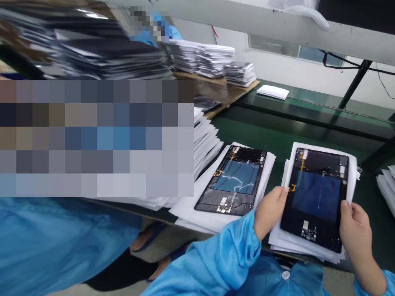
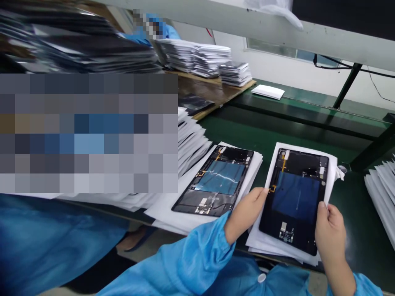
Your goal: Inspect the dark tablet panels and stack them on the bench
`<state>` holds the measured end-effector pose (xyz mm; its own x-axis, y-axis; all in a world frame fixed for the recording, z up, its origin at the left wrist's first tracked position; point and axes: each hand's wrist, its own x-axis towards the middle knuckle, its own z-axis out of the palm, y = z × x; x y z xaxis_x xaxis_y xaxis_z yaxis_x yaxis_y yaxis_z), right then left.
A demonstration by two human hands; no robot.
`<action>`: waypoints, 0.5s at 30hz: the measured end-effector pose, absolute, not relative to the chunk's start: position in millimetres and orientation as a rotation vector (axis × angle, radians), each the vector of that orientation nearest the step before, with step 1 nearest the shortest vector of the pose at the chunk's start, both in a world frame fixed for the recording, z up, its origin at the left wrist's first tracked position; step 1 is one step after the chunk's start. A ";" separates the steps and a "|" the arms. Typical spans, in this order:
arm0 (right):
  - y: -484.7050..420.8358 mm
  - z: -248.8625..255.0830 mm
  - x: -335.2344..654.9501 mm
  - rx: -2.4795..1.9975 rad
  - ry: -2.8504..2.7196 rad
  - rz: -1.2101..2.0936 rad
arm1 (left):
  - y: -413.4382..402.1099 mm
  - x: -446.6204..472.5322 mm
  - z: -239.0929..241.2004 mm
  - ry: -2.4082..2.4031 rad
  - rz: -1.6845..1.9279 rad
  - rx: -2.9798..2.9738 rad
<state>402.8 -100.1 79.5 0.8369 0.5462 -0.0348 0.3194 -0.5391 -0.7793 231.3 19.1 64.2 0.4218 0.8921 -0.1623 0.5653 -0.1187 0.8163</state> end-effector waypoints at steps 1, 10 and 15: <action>-103.3 80.8 400.7 -2.158 -0.606 0.322 | 16.9 231.4 69.7 1.222 0.535 1.733; -103.1 87.6 360.3 -1.812 -0.451 0.536 | 18.7 242.6 62.2 1.471 0.786 1.334; -97.7 83.2 361.3 -1.484 -0.053 0.951 | 31.6 223.9 45.3 1.185 0.897 1.007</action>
